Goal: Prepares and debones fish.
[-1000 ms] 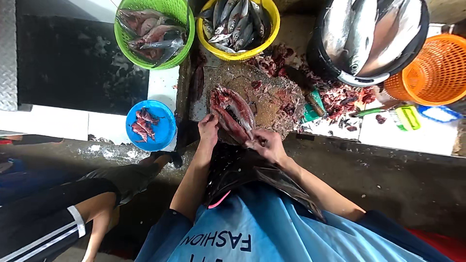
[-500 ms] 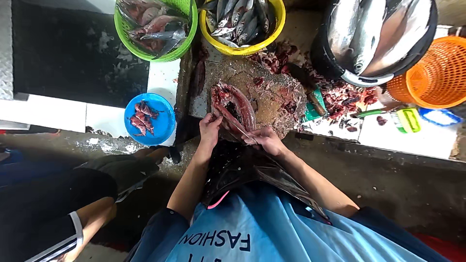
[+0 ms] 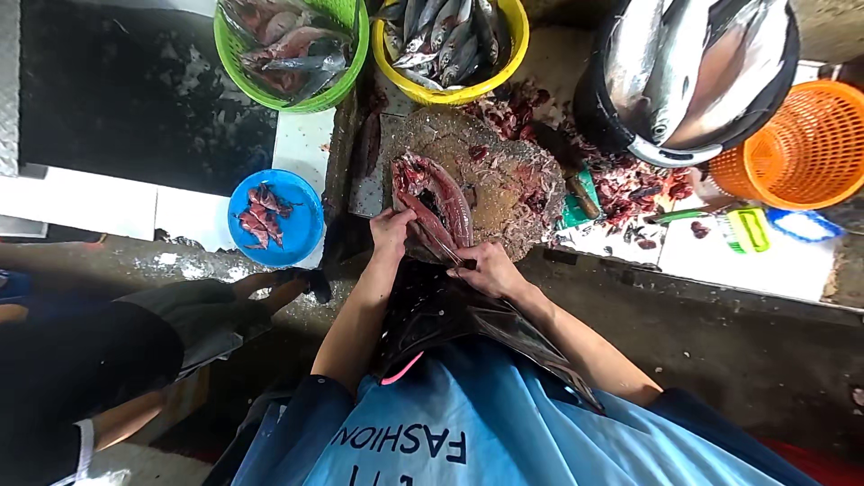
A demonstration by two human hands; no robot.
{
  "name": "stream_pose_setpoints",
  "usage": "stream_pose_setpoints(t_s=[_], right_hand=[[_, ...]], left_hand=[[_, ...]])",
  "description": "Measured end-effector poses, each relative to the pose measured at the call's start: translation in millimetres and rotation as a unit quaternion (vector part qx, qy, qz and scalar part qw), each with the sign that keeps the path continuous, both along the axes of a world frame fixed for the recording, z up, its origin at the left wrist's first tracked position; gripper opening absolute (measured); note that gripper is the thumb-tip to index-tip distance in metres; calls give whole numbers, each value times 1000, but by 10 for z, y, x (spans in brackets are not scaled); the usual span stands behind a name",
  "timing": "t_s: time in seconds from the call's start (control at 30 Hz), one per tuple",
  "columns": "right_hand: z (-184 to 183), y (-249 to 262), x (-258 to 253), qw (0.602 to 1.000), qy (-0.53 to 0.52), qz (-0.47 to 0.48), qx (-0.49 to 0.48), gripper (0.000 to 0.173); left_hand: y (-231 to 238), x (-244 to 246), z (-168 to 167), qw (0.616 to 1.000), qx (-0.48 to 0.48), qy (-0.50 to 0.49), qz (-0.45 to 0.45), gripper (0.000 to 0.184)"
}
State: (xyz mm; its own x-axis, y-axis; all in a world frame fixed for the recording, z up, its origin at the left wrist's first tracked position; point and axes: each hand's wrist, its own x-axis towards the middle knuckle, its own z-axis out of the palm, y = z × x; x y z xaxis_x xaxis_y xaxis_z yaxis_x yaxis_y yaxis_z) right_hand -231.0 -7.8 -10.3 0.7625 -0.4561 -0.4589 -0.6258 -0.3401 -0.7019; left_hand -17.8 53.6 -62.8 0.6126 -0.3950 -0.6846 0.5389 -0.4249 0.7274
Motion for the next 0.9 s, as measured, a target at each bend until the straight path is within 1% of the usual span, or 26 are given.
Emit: stream_pose_setpoints(t_s=[0.07, 0.13, 0.23, 0.27, 0.3, 0.33, 0.37, 0.43, 0.53, 0.6, 0.67, 0.8, 0.9], right_hand=[[-6, 14, -27, 1000, -4, 9, 5, 23], [13, 1, -73, 1000, -16, 0, 5, 24], [39, 26, -180, 992, -86, -86, -33, 30], [36, 14, -215, 987, -107, -113, -36, 32], [29, -26, -253, 985, -119, -126, -24, 33], [20, -64, -290, 983, -128, -131, 0, 33], [4, -82, -331, 982, -135, -129, 25, 33], [-32, -122, -377, 982, -142, -114, 58, 30], [-52, -147, -433, 983, -144, -74, 84, 25], [-76, -180, -454, 986, -133, -48, 84, 24], [-100, -201, -454, 989, -116, -26, 86, 25], [-115, -253, -372, 993, -88, 7, 82, 28], [-54, -308, -341, 996, -44, 53, 59, 26]], left_hand=[[4, 25, -42, 1000, 10, -14, 5, 17], [-10, 53, -58, 1000, 1, 10, 8, 18], [79, 45, -30, 994, -89, 69, 15, 20], [145, 11, 38, 991, -110, 74, -4, 20], [240, -42, 150, 990, -118, 60, -47, 19], [377, -107, 314, 986, -119, 34, -113, 21], [500, -166, 392, 978, -122, 8, -166, 25], [615, -236, 377, 967, -128, -19, -218, 33], [636, -289, 307, 967, -150, -19, -203, 43], [586, -286, 123, 969, -187, -20, -163, 43], [579, -294, 39, 966, -210, -23, -146, 43], [595, -323, 54, 967, -200, -49, -151, 37], [612, -331, 60, 968, -186, -68, -153, 32]])
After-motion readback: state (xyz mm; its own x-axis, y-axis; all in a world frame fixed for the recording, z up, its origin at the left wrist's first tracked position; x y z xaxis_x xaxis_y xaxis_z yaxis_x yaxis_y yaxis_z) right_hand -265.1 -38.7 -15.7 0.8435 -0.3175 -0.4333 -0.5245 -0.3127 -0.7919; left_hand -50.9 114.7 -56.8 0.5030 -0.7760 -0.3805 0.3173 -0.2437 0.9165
